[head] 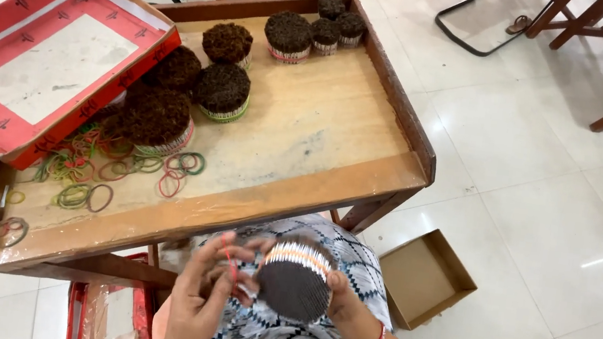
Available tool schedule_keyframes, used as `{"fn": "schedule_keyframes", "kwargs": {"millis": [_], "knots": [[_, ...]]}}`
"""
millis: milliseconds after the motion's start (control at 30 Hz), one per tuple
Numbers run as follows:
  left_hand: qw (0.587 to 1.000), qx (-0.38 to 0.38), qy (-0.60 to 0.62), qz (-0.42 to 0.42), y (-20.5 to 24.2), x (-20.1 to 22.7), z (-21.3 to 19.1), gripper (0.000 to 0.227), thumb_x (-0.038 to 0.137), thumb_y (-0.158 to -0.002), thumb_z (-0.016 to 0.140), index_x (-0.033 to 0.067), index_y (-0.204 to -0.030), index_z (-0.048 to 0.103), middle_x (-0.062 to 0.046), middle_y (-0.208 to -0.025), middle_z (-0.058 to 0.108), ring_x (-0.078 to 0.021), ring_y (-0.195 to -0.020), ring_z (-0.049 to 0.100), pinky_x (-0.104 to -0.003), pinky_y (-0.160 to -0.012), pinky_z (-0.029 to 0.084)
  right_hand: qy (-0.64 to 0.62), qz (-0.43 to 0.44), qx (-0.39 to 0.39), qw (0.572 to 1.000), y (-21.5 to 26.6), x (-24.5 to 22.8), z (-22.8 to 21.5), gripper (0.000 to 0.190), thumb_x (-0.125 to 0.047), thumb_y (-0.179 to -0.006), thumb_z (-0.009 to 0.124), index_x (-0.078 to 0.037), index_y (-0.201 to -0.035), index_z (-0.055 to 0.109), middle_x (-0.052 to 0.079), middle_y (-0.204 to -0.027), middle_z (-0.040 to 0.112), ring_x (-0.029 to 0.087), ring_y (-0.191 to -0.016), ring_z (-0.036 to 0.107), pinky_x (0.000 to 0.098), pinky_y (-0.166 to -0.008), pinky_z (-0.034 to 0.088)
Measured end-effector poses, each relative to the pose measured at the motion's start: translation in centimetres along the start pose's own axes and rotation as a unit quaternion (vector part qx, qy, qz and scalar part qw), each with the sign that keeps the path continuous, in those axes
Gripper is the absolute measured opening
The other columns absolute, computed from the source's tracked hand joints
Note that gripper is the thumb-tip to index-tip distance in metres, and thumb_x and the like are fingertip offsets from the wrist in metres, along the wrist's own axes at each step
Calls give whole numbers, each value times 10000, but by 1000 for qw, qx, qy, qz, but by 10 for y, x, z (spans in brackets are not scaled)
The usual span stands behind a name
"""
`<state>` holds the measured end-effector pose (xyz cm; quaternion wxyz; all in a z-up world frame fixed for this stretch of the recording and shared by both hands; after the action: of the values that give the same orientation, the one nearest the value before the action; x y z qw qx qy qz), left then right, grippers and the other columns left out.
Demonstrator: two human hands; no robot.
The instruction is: The recorder secures circular brushes with rubber bands on a workshop table.
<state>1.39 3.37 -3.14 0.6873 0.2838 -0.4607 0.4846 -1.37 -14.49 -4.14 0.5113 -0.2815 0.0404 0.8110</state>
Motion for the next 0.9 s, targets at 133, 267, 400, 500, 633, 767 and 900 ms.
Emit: {"fn": "schedule_keyframes", "kwargs": {"millis": [133,267,400,500,633,767,900], "knots": [[973,-45,-198,107,-16,54,36,675,95,-915,690,28,-1505,370,-221,-1397,581,-281,-1146,704,-351,-812,665,93,-67,119,986,-4,-20,-19,1079,-596,-721,859,-6,-1479,367,97,-1477,518,237,-1265,605,375,-1074,528],[844,-113,-472,227,-31,81,81,915,355,-764,867,86,-1491,381,-237,-1537,441,-387,-1292,587,-434,-880,594,197,-150,205,947,-2,-21,-38,1117,-576,-784,860,-15,-1585,321,138,-1434,552,218,-1252,583,367,-1041,519],[783,-156,-568,201,-50,81,97,1038,451,-669,889,120,-1495,354,-261,-1580,392,-472,-1307,530,-500,-864,565,245,-181,183,935,4,-10,-55,1084,-544,-799,864,-12,-1585,340,108,-1473,551,191,-1324,580,347,-1092,521],[756,-189,-620,91,-61,71,93,1220,529,-599,919,134,-1569,293,-249,-1577,365,-465,-1246,531,-529,-860,544,236,-139,205,940,5,-14,-54,1006,-466,-834,878,0,-1558,358,155,-1427,532,251,-1286,556,425,-1073,499],[738,-129,-658,66,-58,61,67,1390,642,-459,954,-3,-1515,321,-298,-1495,432,-490,-1274,539,-538,-847,523,39,-189,150,970,2,-55,-23,948,-568,-847,771,-42,-1529,376,182,-1492,519,319,-1353,556,479,-1141,479],[774,-101,-620,77,-46,71,69,881,580,-609,890,23,-1214,574,-157,-1145,706,-339,-1028,704,-443,-849,573,64,-187,132,971,14,-77,-6,971,-614,-834,766,-33,-1523,406,205,-1521,461,373,-1348,551,529,-1142,462],[772,-100,-624,65,-53,66,63,556,414,-673,848,67,-1051,634,-115,-987,749,-327,-889,731,-445,-726,576,220,-46,22,974,18,-57,30,1013,-573,-776,844,67,-1474,488,259,-1625,429,322,-1388,545,435,-1201,449]]}}
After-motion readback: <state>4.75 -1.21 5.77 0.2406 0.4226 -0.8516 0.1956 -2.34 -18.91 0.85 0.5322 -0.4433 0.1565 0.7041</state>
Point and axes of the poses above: each hand's wrist, its own y-axis away from the middle knuckle, its own z-axis out of the palm, x = y × z, the point moved 5 cm from there along -y, towards the middle knuckle
